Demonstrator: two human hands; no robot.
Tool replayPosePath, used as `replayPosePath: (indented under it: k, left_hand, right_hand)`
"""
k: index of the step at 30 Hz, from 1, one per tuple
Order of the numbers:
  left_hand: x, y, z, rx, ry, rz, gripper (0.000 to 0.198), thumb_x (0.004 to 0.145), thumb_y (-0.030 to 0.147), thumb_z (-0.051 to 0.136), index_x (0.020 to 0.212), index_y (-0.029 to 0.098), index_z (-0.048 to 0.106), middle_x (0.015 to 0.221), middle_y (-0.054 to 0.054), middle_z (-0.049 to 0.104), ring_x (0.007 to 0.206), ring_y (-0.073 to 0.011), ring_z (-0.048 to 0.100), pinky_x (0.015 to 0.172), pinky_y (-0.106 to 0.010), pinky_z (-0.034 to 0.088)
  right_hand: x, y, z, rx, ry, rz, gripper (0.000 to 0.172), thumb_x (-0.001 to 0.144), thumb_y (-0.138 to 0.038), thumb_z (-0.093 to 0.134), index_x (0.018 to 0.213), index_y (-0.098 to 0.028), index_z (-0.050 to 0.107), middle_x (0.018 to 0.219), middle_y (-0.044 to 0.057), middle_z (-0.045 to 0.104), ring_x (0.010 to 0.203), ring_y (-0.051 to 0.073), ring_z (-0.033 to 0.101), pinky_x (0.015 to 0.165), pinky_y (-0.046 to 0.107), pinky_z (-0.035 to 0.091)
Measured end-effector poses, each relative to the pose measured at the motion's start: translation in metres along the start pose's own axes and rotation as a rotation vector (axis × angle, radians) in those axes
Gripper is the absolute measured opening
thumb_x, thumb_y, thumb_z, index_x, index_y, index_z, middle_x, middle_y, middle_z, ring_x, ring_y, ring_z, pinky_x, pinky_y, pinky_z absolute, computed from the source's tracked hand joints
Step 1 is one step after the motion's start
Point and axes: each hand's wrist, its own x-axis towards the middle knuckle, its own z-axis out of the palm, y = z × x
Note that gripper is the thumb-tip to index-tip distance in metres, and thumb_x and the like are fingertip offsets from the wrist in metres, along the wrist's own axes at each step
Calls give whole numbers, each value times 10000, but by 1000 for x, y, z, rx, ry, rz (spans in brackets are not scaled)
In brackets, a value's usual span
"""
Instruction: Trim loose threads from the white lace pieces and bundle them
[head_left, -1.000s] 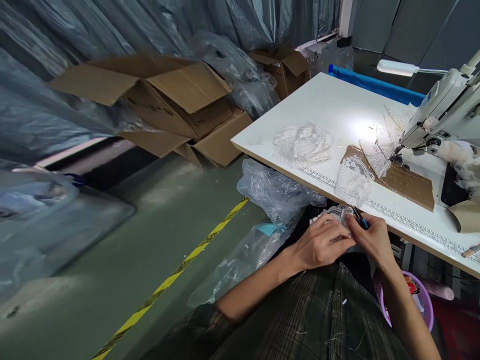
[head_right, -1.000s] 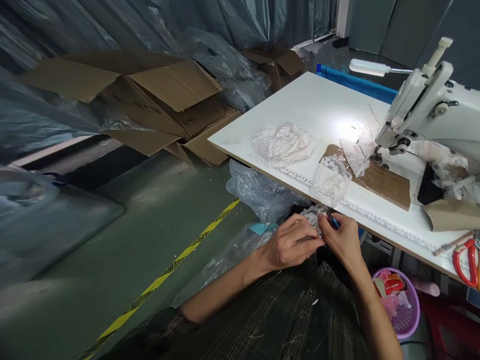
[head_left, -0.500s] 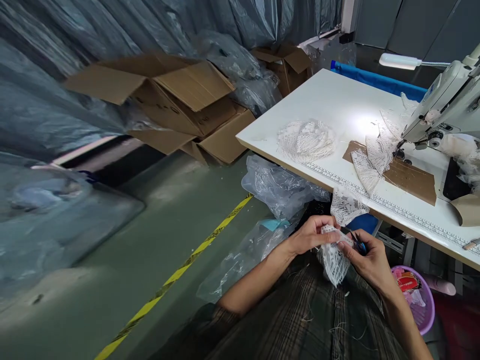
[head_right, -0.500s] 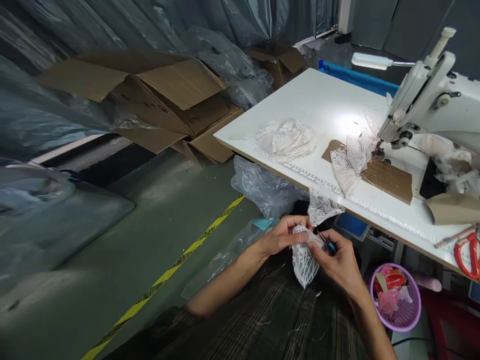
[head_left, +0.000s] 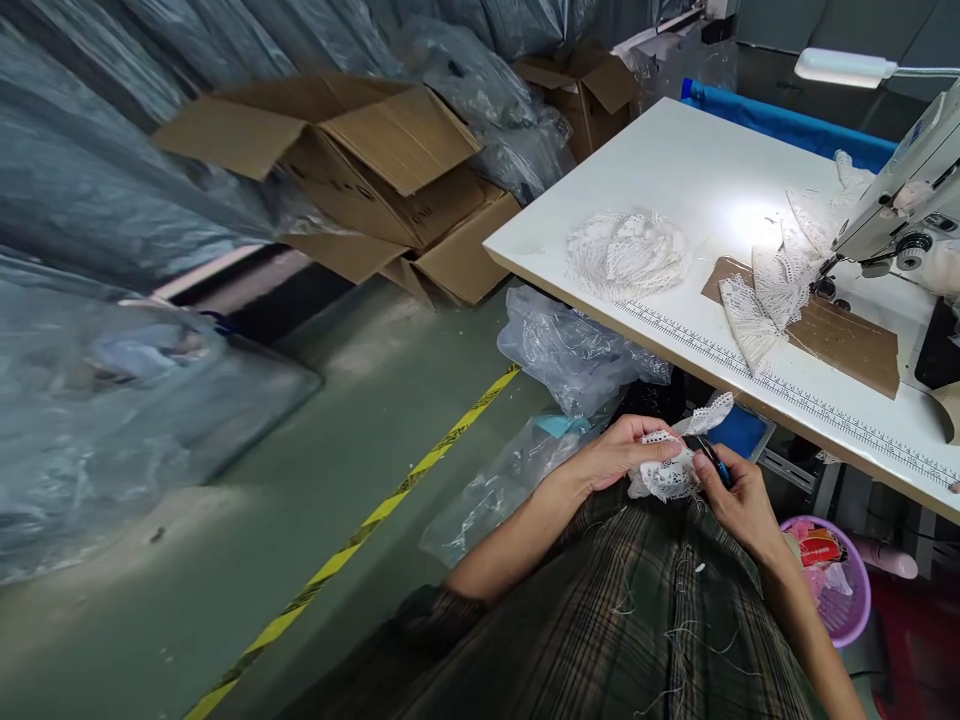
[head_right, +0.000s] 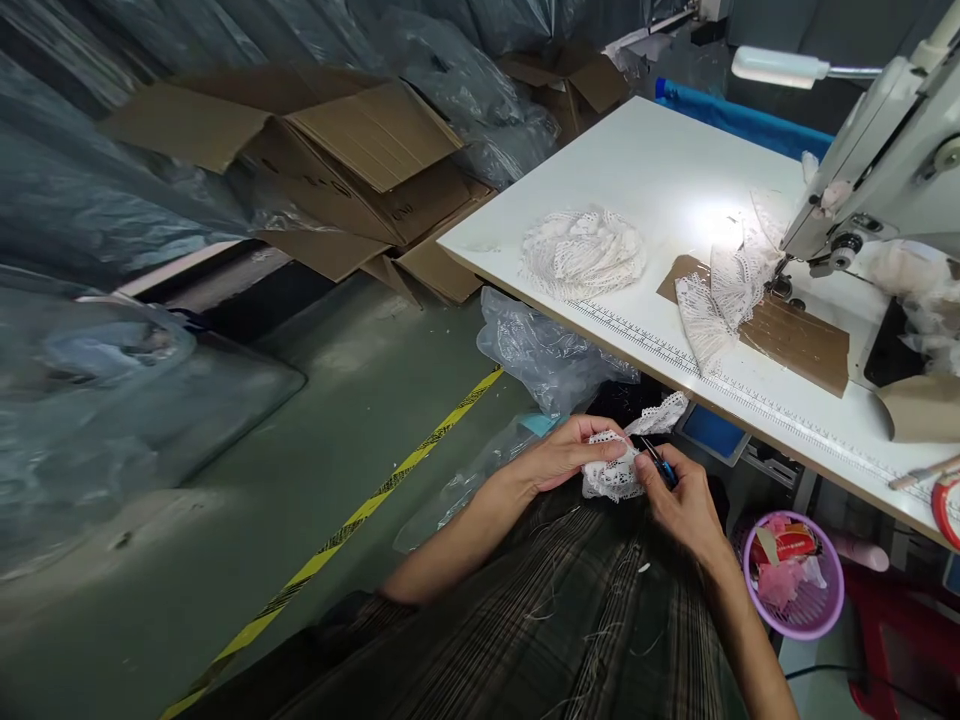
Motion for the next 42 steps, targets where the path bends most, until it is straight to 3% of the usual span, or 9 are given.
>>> replayPosePath:
  k: [5,11,15,22,27,30,33,37,42]
  left_hand:
    - [0,6,-1,175,31,78,439,621,514,856,848,147,773,826,-45,735,739,-126,623,700,-222,475]
    - [-3,10,-1,349,55,145,344,704,487,775,801,158,762,776,-26,712,719,-128,604,680,-224,467]
    - [-2,10,1,341,66,166,313,719,462,744,773,154,747,747,-20,690,692,-115,580,648,-215,449]
    - [-1,13,2,339,61,164,287,720,433,725,739,147,715,667,0,643,631,-98,541,613,-210,432]
    - [0,12,1,422,74,181,269,730,423,693,719,155,711,655,3,632,636,-109,538,600,-215,419]
    - [2,10,1,423,80,187,252,732,405,681,729,156,720,682,-4,659,651,-114,556,619,-216,432]
    - [4,9,0,420,83,192,258,738,410,681,744,157,732,712,-18,687,671,-128,582,634,-223,450]
    - [7,10,-2,458,76,202,256,746,405,689,755,155,744,722,-26,701,680,-135,592,631,-220,456]
    - [10,14,-5,509,98,194,259,746,394,690,759,140,742,743,-37,706,709,-143,597,652,-220,455]
  right_hand:
    - [6,0,4,-59,21,19,570,943,-686,301,611,-229,375,569,-35,357,554,122,303,503,264,264]
    - [18,-8,14,-77,20,16,589,879,-743,359,623,-220,449,574,-31,403,563,128,340,520,263,272]
    - [17,-2,20,-68,110,14,582,903,-712,347,634,-213,483,577,-28,430,562,129,365,527,261,289]
    - [11,-1,20,-146,80,7,590,931,-711,300,651,-220,468,571,-32,455,550,128,404,530,258,308]
    - [14,2,23,-205,133,-18,563,923,-682,327,634,-223,480,532,-42,437,507,119,364,507,261,272]
    - [14,9,23,-199,226,-4,500,900,-655,411,729,-210,561,551,-48,455,505,121,380,510,258,303]
    - [19,16,22,-121,487,-22,455,834,-633,542,898,-187,606,606,-46,494,531,124,413,527,253,364]
    - [38,25,18,-58,806,-104,418,811,-575,572,921,-175,616,770,40,616,674,158,535,630,276,451]
    - [51,38,6,-60,799,-116,383,817,-526,525,891,-166,633,838,86,665,823,221,604,783,350,484]
